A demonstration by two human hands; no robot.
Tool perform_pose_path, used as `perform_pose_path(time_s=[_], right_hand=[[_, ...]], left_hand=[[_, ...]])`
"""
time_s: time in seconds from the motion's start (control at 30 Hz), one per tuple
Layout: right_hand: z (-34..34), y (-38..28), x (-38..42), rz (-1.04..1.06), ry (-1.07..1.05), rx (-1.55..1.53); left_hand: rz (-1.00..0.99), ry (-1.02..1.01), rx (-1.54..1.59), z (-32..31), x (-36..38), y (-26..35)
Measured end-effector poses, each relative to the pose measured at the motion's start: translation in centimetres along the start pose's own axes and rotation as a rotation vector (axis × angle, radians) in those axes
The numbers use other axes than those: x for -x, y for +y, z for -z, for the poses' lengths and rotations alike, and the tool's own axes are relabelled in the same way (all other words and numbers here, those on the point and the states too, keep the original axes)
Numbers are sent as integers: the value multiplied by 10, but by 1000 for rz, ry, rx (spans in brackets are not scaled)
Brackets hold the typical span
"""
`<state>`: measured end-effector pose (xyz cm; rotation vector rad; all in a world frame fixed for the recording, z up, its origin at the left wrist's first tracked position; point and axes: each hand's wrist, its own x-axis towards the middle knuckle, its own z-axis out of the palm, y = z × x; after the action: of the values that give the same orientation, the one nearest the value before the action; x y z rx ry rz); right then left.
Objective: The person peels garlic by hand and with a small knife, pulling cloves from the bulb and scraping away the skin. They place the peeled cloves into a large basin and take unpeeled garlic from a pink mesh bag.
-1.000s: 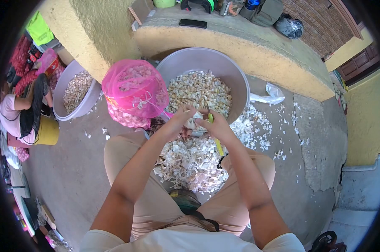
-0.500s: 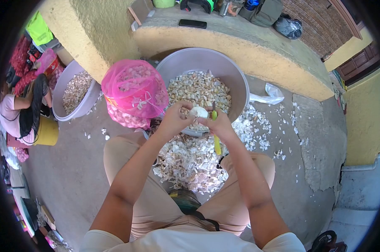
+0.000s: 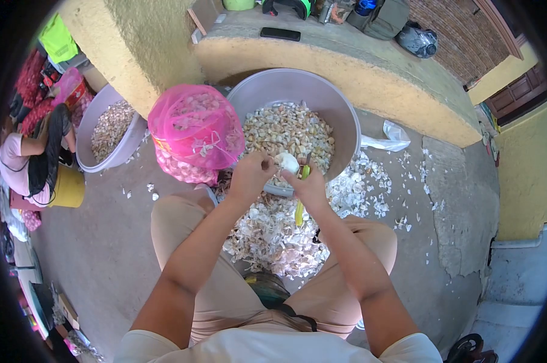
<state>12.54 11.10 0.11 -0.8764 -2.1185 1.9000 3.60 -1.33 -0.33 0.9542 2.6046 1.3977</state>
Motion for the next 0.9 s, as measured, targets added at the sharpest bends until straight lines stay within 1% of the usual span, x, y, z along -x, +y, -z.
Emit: perform_pose_path(time_s=[0.1, 0.2, 0.27, 0.3, 0.4, 0.5, 0.57, 0.6, 0.67, 0.7, 0.77, 0.8, 0.87, 0.9], right_hand=[[0, 6, -2, 11, 10, -43], [4, 4, -2, -20, 4, -97], [5, 4, -4, -19, 2, -101], [6, 2, -4, 5, 3, -55], [8, -2, -2, 67, 2, 47], [9, 0, -1, 108, -22, 66], [10, 0, -2, 139, -47, 66], [10, 0, -1, 111, -61, 61], [10, -2, 1, 54, -86, 52], [11, -2, 1, 26, -93, -41], [12, -2, 2, -29, -113, -227], [15, -5, 1, -55, -126, -260], [22, -10, 2, -110, -150, -325], [23, -12, 3, -130, -128, -371]], left_hand=[[49, -35, 73, 2, -4, 0], [148, -15, 304, 2, -5, 4], [57, -19, 244, 3, -4, 6], [11, -21, 213, 3, -4, 7], [55, -129, 215, 11, -6, 10], [351, -211, 467, 6, -10, -4], [280, -204, 366, 5, -9, -6], [244, -200, 316, 5, -9, -7], [279, -185, 262, 7, -11, -13], [296, -177, 234, 8, -11, -17], [275, -238, 124, 13, -7, -27], [264, -266, 67, 14, -5, -32], [205, -425, -65, 8, 6, -46], [174, -505, -131, 6, 11, -48]])
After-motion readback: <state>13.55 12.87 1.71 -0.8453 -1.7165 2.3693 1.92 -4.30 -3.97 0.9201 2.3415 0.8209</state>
